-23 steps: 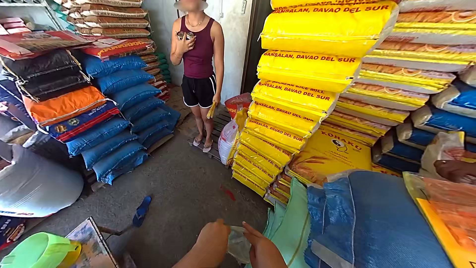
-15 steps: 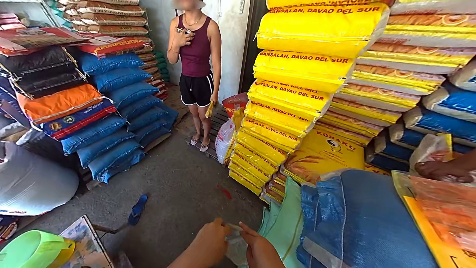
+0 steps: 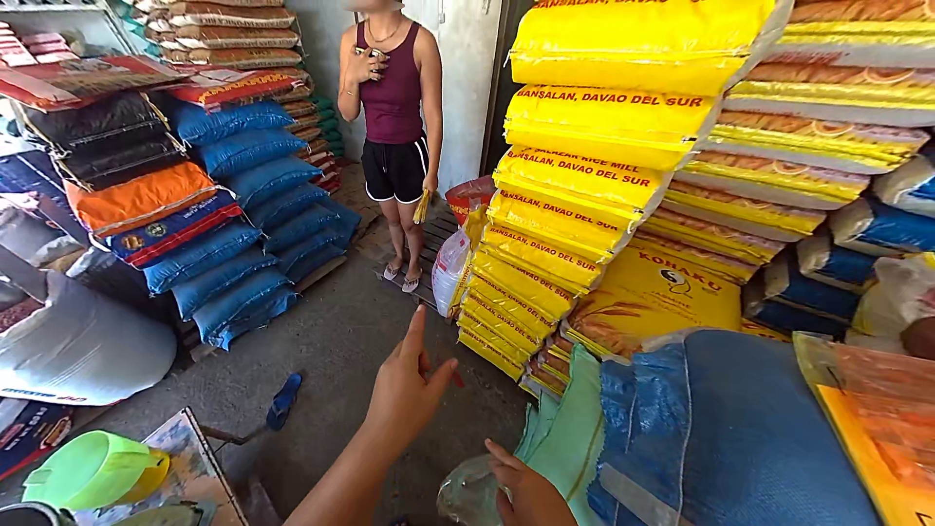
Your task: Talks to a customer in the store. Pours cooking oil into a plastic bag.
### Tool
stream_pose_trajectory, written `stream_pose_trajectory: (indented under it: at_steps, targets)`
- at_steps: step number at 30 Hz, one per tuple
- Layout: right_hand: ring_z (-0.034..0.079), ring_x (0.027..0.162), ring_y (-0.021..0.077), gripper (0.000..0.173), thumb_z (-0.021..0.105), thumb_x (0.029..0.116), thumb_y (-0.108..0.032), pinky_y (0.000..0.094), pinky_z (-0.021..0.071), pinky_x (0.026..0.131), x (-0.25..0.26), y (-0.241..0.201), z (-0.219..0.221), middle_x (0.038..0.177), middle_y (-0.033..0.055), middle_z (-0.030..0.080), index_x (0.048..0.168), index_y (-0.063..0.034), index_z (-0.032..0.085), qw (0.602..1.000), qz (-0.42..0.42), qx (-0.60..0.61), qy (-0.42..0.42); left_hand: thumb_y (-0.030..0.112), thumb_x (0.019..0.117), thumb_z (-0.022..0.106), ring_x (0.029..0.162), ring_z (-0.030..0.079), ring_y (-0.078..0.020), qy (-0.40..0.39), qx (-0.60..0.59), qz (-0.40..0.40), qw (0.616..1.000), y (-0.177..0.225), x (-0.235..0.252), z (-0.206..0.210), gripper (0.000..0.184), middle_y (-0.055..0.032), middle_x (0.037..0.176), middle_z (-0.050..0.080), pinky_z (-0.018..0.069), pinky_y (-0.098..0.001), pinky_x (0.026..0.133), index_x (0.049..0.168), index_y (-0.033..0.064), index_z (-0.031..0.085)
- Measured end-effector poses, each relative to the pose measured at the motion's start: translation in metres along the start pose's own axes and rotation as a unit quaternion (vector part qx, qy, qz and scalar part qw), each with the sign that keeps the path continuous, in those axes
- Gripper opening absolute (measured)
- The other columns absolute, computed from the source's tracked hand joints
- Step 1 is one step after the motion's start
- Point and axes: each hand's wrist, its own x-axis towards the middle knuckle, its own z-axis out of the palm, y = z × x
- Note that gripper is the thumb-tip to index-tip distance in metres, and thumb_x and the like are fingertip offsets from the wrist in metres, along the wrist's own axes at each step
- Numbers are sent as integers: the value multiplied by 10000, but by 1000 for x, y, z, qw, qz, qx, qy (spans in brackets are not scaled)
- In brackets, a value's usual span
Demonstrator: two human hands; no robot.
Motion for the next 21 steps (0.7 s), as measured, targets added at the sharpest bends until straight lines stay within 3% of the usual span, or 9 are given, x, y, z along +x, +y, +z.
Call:
stream_pose_trajectory:
  at_steps: [6,9,11,13,17,21]
  targets:
    - [535,1402,289,389,493,1000,-16,464,432,1161,8,4,-5,1601,121,445,1357,17,644,1000,0,3,-21,328,943,729,578,474,-46,127,-16,98,987,-15,-12,17,804,-2,740,541,451,-181,527,1524,-96,370]
    - [542,1393,306,368,478,1021,-45,484,427,1162,23,-6,1,1574,145,479,1334,23,659,999,-26,-3,-33,390,911,765,605,510,-85,209,8,148,967,-23,-16,6,663,-46,770,581,458,-207,537,1426,22,569]
    - [565,1370,310,367,462,1023,-48,493,441,1149,34,-15,1,1545,143,515,1311,12,682,998,-45,-9,-32,423,921,765,687,533,-79,274,4,201,941,-28,-15,-4,579,-24,859,551,462,-178,602,1397,167,556]
    - [573,1362,299,374,444,1026,-53,494,448,1141,47,-26,2,1538,128,527,1302,-3,692,997,-45,-25,-50,396,931,761,694,516,-81,319,2,243,916,-41,-7,-14,529,-20,873,512,447,-159,618,1361,188,533]
    - [572,1366,288,380,436,1024,-45,495,447,1143,85,-51,4,1532,117,537,1296,-13,699,997,-27,-37,-59,467,926,750,645,469,-58,320,-6,214,923,-79,15,-34,605,-12,811,487,402,-144,579,1395,152,536]
    - [563,1376,266,382,443,1017,-41,480,442,1149,137,-90,13,1544,87,528,1293,-32,706,998,0,-36,-53,456,928,752,643,458,-51,298,-14,219,929,-126,39,-59,586,-4,830,479,388,-132,568,1401,187,533]
